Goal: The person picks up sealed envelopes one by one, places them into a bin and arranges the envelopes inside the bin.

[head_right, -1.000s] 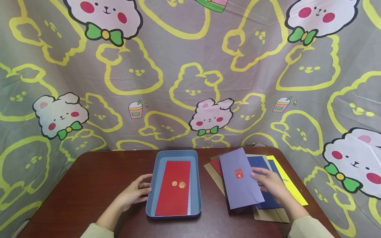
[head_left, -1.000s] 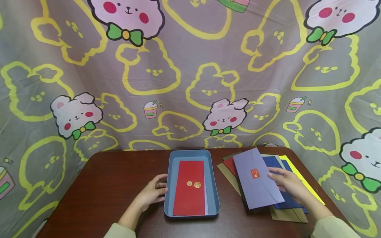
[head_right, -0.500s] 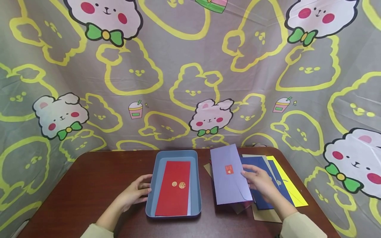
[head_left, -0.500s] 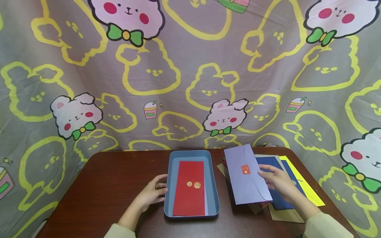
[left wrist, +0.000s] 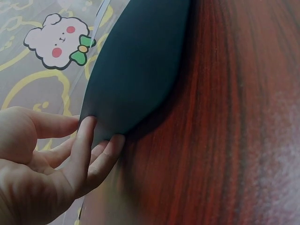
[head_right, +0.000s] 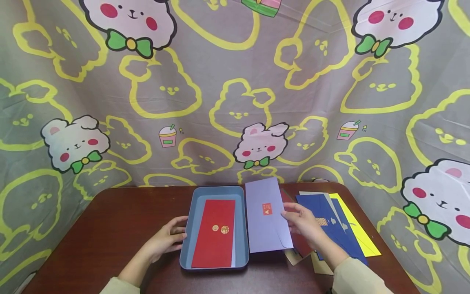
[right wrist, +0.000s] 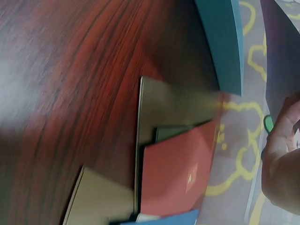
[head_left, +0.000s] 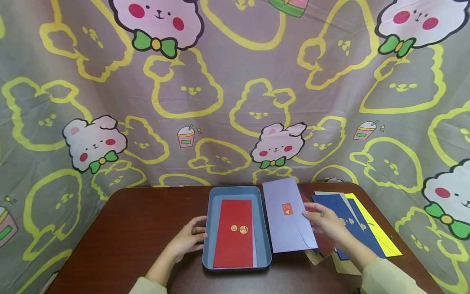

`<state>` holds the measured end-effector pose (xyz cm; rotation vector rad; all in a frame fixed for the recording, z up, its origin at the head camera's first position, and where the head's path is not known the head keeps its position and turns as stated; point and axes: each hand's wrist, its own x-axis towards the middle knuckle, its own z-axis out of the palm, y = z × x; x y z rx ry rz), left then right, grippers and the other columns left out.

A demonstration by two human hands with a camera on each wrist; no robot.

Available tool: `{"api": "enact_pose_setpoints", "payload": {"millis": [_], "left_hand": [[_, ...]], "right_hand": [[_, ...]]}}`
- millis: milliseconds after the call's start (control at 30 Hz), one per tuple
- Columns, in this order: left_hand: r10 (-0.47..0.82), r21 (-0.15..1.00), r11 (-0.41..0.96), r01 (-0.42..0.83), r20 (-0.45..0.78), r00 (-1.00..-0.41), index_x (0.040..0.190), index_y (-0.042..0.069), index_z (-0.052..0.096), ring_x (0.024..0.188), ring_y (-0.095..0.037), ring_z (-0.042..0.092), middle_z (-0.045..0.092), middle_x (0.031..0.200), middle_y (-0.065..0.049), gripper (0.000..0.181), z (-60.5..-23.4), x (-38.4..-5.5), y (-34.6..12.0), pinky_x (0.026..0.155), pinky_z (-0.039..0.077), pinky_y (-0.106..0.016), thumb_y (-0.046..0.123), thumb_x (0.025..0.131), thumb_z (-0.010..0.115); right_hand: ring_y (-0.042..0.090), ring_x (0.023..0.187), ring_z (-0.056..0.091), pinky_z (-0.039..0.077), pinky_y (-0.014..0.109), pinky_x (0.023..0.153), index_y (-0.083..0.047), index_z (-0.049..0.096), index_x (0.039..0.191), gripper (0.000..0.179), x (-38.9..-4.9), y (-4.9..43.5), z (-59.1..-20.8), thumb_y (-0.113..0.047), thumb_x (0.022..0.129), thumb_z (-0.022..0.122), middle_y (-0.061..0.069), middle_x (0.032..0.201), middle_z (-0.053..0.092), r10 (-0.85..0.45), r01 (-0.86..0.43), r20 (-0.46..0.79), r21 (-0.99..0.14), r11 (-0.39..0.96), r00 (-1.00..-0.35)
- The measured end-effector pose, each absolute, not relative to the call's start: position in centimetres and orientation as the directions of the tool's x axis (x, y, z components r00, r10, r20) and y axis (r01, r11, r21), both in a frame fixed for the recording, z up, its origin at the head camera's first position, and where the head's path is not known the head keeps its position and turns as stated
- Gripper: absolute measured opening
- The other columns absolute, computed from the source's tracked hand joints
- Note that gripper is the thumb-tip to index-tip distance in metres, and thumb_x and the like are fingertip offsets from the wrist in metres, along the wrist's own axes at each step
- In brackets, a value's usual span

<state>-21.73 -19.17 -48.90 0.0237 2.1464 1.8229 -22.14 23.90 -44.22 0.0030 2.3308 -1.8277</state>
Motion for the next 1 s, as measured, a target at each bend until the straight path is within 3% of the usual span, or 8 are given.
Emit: {"api": "enact_pose_setpoints", "payload": {"millis": [467,1000], "left_hand": [[0.222,0.965,0.185,-0.185,-0.224,-0.949,0.151,0.0,0.038,0.102,-0.03,0.066,0.058,0.13,-0.029,0.057,-48.8,-21.7,-19.1,0.08,0.059,-0.046,-0.002,0.099,0.061],[0.218,0.964,0.184,-0.19,-0.229,-0.949,0.151,0.0,0.038,0.102,-0.03,0.066,0.058,0.13,-0.029,0.057,-48.9,-21.7,-19.2,0.08,0.059,-0.046,-0.001,0.099,0.062]], "right_hand": [[0.019,0.085,0.071,0.059,0.03,0.073,0.008,0.041,0.145,0.055,-22.5,20.6,-44.5,-0.022,0.104,0.062,0.011,0.104,0.075,-0.208,0.107,-0.144,-0.978,0.179,-0.967],[0.022,0.083,0.074,0.06,0.033,0.073,0.011,0.043,0.139,0.05,-22.7,16.8,-45.6,-0.016,0.102,0.064,0.013,0.101,0.075,-0.303,0.098,-0.122,-0.991,0.094,-0.945]]}}
